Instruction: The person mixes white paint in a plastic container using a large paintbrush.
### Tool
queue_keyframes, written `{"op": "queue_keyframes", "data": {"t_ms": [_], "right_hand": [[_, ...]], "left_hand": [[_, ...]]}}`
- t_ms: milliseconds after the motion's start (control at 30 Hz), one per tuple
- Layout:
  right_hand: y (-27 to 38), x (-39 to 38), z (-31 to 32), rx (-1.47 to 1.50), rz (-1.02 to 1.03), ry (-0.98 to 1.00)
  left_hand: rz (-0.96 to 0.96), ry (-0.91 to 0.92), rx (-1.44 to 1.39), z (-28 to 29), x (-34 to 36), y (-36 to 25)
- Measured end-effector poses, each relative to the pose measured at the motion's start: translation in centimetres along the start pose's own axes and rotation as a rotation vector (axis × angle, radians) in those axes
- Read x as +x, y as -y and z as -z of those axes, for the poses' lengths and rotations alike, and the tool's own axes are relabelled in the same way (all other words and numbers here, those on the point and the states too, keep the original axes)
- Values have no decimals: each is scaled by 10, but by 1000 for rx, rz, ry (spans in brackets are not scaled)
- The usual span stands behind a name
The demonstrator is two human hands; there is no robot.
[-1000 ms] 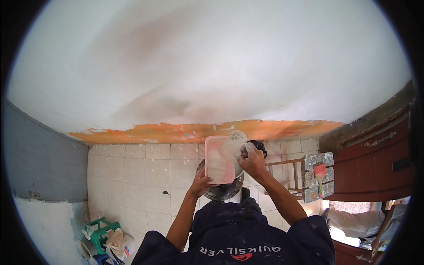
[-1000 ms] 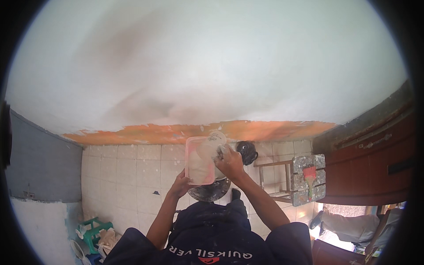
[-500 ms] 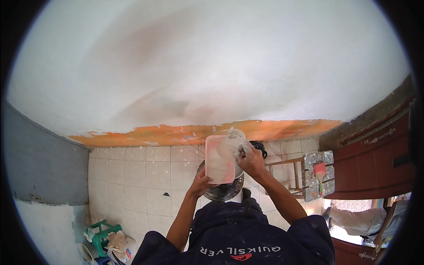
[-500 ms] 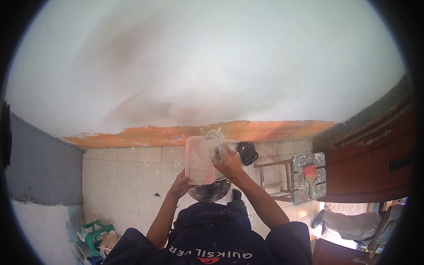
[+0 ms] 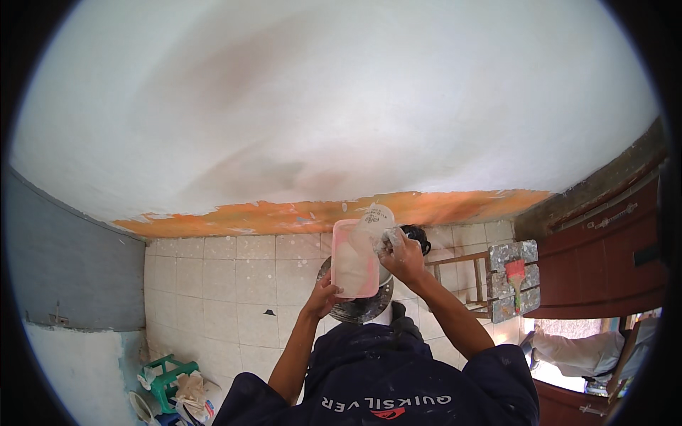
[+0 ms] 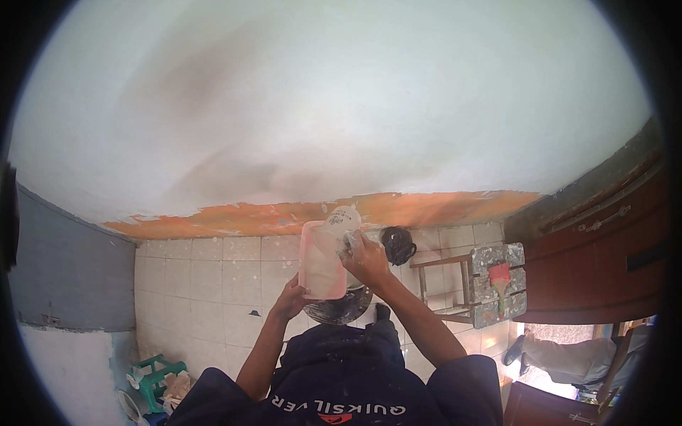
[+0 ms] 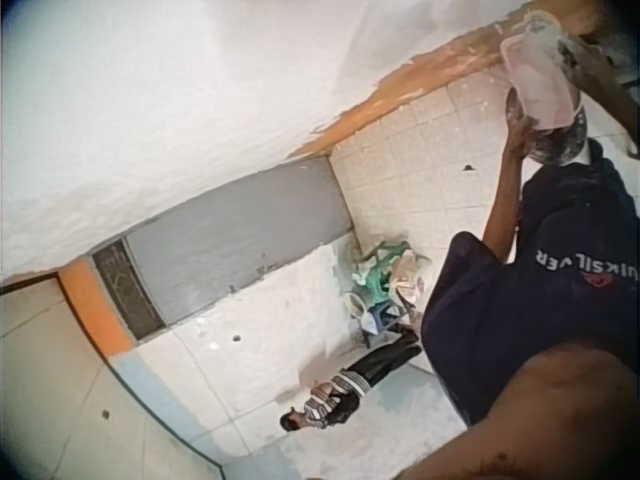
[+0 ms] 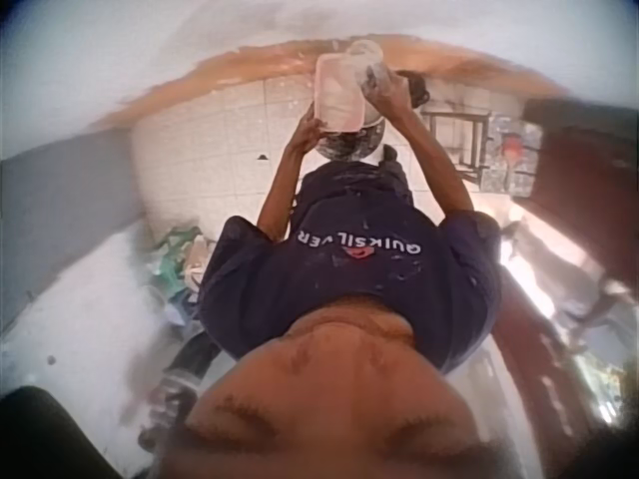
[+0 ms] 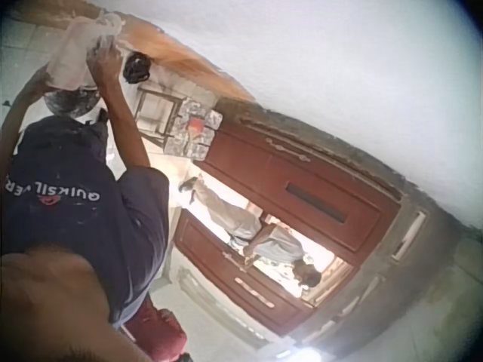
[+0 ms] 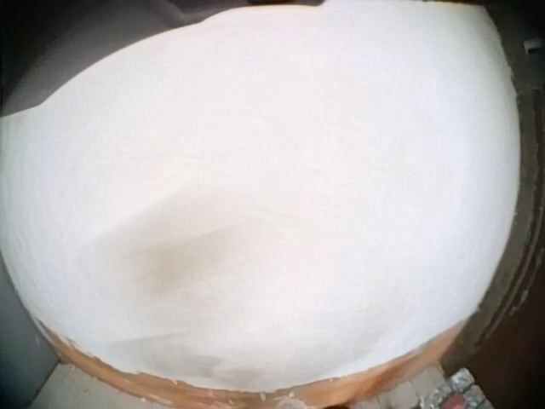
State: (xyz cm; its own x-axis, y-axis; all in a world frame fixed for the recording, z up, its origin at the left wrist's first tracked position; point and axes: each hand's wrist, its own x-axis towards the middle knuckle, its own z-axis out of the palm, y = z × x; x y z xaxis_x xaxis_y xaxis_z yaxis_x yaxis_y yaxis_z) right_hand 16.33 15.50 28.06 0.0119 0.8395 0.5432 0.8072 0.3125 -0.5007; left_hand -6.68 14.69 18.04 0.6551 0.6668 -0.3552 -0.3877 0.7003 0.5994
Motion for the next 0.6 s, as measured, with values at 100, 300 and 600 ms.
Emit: {"op": "queue_keyframes", "data": {"t_ms": [100,300,600], "right_hand": [[1,2,1,-29,24,-11],[-2,3,1,-25,40,-5],[2,11,7,60,-156,-5]], "left_hand": [[-6,6,3,-1,0,1],[-15,8,4,0,1,2],[-34,13,-8,3,1,2]]}}
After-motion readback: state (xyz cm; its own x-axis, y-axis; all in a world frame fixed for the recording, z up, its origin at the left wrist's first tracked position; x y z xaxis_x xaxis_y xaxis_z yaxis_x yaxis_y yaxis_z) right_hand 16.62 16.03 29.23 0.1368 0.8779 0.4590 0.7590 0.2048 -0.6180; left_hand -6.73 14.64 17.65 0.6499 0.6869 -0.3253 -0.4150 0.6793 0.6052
